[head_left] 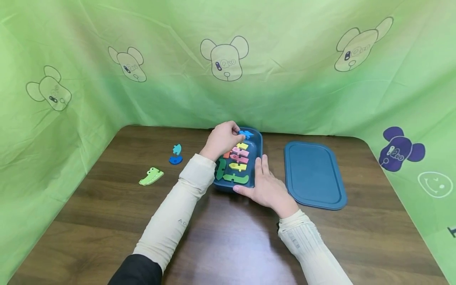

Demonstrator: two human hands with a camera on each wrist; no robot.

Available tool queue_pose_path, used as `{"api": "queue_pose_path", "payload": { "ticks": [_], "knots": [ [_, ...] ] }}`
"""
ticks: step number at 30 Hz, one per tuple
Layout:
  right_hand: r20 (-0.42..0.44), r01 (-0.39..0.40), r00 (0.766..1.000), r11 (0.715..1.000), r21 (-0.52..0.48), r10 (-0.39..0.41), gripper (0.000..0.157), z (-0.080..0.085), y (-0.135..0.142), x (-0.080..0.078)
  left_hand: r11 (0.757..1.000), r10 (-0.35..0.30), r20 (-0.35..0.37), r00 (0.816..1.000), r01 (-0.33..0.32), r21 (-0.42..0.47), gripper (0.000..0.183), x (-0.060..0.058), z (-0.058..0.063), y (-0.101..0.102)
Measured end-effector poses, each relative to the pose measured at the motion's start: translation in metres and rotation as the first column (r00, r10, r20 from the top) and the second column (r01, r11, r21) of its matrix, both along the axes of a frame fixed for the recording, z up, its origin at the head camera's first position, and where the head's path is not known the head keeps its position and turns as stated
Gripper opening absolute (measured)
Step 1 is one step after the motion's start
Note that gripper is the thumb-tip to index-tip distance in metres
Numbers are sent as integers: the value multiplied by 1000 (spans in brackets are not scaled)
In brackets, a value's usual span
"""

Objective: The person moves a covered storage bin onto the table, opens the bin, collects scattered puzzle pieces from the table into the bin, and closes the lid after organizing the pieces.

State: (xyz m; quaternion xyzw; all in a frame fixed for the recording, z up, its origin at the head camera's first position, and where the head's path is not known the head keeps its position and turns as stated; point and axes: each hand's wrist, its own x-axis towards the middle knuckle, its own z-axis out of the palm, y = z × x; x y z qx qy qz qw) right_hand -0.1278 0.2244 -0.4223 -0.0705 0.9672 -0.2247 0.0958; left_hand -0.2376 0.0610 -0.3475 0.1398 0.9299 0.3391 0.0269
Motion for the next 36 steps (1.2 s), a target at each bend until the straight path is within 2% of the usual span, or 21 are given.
{"api": "queue_pose_path", "payload": {
  "ticks": [5,10,18,24,29,33,36],
  "knots": [
    [0,-2,1000,1000,-7,2,128,0,0,-1,1000,-17,20,1000,17,2,30,-9,-3,12],
    [-1,-2,1000,1000,-7,2,127,0,-1,-1,999,8,51,999,-6,-39,29,-19,-9,20],
    [9,-1,1000,1000,-9,1,125,2,-5,0,998,51,127,991,-46,-41,29,-24,-34,23],
    [1,5,1000,1000,1,-5,124,3,-4,1,998,47,107,993,-41,-58,28,-26,-45,28],
    [-8,3,1000,1000,5,-3,123,4,-2,1,988,39,90,995,-25,-154,29,-26,-49,35],
    [-15,4,1000,1000,-1,-4,123,3,-1,1,966,-8,65,998,24,-259,27,-22,-51,40],
    [-11,1,1000,1000,-5,-1,123,3,-1,1,948,-44,82,996,68,-310,24,-18,-51,43]
  ]
}}
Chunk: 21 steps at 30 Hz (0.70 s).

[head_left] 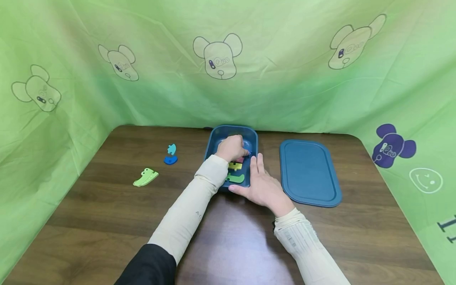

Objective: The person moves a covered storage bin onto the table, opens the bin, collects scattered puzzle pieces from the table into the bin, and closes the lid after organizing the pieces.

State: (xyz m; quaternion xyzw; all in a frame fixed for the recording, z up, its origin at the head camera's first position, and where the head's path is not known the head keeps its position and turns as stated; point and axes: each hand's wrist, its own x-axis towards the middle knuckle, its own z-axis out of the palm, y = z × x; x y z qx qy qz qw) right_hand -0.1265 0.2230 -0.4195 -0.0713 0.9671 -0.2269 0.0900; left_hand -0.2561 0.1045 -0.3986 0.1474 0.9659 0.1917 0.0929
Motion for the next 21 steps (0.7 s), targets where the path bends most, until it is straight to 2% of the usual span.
{"api": "queue_pose_path", "payload": {
  "ticks": [5,8,11,17,21],
  "knots": [
    [8,-1,1000,1000,0,1,124,1,0,0,997,-76,48,996,77,-15,27,3,2,2],
    [15,-2,1000,1000,3,2,124,1,-1,1,994,-96,53,994,93,48,27,2,4,0],
    [25,-3,1000,1000,2,3,123,1,-2,1,988,-78,62,995,68,142,25,1,9,-6],
    [36,7,999,1000,-7,-7,124,2,-1,1,954,-32,45,998,17,299,19,4,34,-24],
    [48,15,999,1000,-6,-14,126,3,0,1,914,-22,41,999,3,405,21,6,51,-38]
  ]
}}
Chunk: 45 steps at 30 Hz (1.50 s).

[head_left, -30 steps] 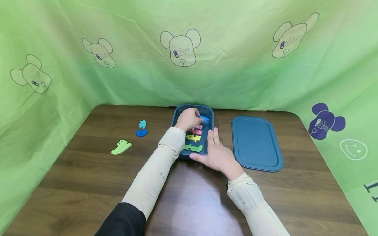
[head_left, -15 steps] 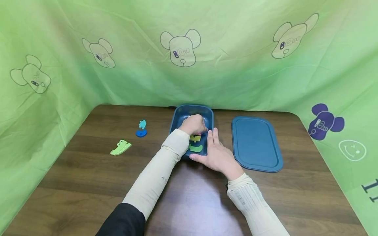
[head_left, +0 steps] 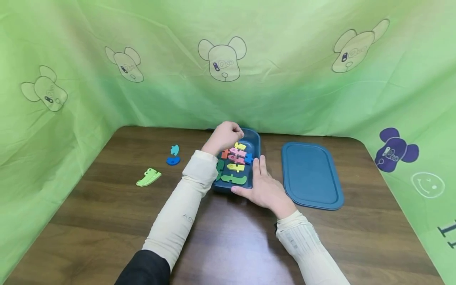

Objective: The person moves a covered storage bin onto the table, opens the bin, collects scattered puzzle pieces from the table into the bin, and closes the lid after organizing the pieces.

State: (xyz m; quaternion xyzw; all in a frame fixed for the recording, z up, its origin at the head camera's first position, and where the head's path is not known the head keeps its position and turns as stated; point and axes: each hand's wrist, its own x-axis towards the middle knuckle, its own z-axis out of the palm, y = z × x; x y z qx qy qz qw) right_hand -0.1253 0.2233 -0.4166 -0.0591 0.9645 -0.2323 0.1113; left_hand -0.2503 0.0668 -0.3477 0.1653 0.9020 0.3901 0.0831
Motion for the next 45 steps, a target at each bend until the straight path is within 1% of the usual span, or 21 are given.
{"api": "queue_pose_path", "payload": {
  "ticks": [2,4,7,10,14,16,18,20,21,23,25,27,28,30,34,36,37,39,42,45],
  "knots": [
    [3,2,1000,1000,0,-2,127,1,1,0,1000,9,-12,1000,-8,30,21,1,6,-7],
    [6,7,1000,1000,-1,-7,127,1,2,0,999,22,-26,999,-21,38,19,1,9,-15],
    [5,3,1000,1000,-4,-3,127,0,2,0,999,51,-64,997,-51,-1,16,1,9,-29],
    [0,0,1000,1000,-5,0,126,-1,2,-1,996,80,-85,993,-83,-35,14,-1,4,-50],
    [-9,-1,1000,1000,-4,1,125,-1,1,-1,987,114,-110,987,-125,-102,13,-6,-10,-86],
    [-10,-1,1000,1000,-3,1,125,-1,0,-1,979,134,-112,985,-149,-141,13,-8,-17,-104],
    [-5,2,1000,1000,-4,-2,126,-1,0,0,970,160,-96,983,-174,-168,15,-10,-23,-122],
    [-3,6,1000,1000,-5,-6,126,-1,-1,0,954,201,-85,976,-214,-208,17,-11,-30,-137],
    [-2,7,1000,1000,-5,-7,127,0,-1,0,944,231,-69,970,-241,-226,19,-11,-33,-144],
    [-3,10,1000,1000,-4,-10,128,0,0,1,915,300,-31,953,-297,-274,24,-11,-39,-154],
    [-6,10,1000,1000,0,-10,129,-1,0,1,878,365,-1,931,-345,-331,31,-12,-44,-162],
    [-10,6,1000,1000,4,-6,130,-1,-1,1,847,410,32,912,-367,-385,38,-12,-47,-167],
    [-11,7,1000,1000,5,-7,130,0,-1,1,835,420,43,906,-368,-409,41,-13,-49,-169],
    [-16,5,1000,1000,9,-5,131,0,-2,1,824,430,70,900,-359,-438,46,-14,-52,-171],
    [-23,3,1000,1000,9,-2,129,-1,-2,1,816,441,111,891,-345,-464,48,-16,-56,-173],
    [-25,2,1000,1000,7,-1,128,-2,-2,0,816,442,112,890,-347,-463,46,-17,-58,-175],
    [-25,2,1000,1000,7,-2,128,-2,-2,0,817,438,104,893,-347,-461,45,-17,-59,-176],
    [-24,2,1000,1000,6,-2,129,-2,-2,0,821,421,86,903,-340,-459,41,-19,-61,-179],
    [-20,5,1000,1000,7,-5,129,-2,-2,0,841,378,72,923,-310,-444,29,-24,-64,-185],
    [-20,7,1000,1000,8,-7,129,-3,-1,0,856,347,68,935,-286,-432,17,-28,-67,-189]
  ]
}}
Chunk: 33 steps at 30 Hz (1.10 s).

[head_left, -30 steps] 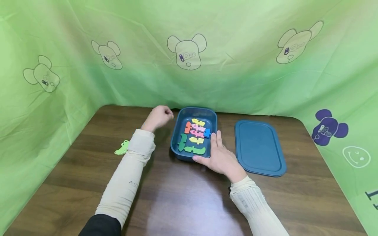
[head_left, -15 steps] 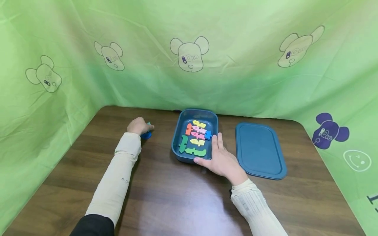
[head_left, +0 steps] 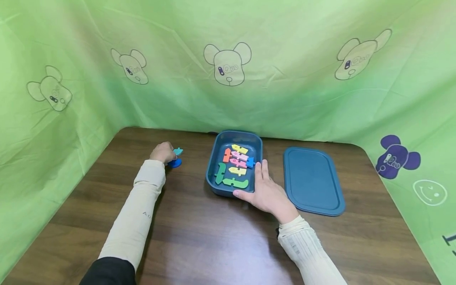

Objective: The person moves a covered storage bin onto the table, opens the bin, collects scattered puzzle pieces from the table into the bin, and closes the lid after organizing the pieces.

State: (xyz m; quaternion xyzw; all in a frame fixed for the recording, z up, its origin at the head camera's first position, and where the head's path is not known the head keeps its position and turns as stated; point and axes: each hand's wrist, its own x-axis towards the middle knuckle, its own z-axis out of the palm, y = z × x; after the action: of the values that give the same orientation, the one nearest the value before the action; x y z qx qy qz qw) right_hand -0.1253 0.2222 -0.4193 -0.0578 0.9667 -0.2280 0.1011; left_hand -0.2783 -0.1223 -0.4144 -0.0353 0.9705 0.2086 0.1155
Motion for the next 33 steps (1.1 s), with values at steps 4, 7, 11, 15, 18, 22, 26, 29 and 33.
{"api": "queue_pose_path", "payload": {
  "ticks": [4,7,11,15,18,22,26,29,33],
  "knots": [
    [-4,1,1000,1000,-2,-1,129,0,0,0,1000,-11,-1,1000,11,11,12,-1,-2,-3],
    [-3,-2,1000,1000,-1,2,129,0,0,0,1000,-20,-29,999,21,13,17,0,-3,-6],
    [0,-4,1000,1000,0,4,129,-1,0,0,999,-17,-77,997,19,35,16,2,-6,-10],
    [-1,-2,1000,1000,-1,2,129,0,0,0,994,11,-112,994,1,107,27,2,-7,-14],
    [0,-2,1000,1000,0,2,129,1,1,0,983,35,-120,992,-12,182,36,1,-8,-14],
    [3,-4,1000,1000,-3,4,129,2,0,1,960,70,-129,989,-32,277,38,0,-7,-14],
    [-2,-3,1000,1000,2,3,128,2,1,0,940,78,-168,983,-16,342,37,1,-3,-12],
    [-6,-5,1000,1000,6,5,128,1,0,0,924,63,-203,977,19,381,36,3,3,-8],
    [-8,-6,1000,1000,2,6,127,2,-1,0,910,38,-238,970,65,410,35,8,11,1]
  ]
}}
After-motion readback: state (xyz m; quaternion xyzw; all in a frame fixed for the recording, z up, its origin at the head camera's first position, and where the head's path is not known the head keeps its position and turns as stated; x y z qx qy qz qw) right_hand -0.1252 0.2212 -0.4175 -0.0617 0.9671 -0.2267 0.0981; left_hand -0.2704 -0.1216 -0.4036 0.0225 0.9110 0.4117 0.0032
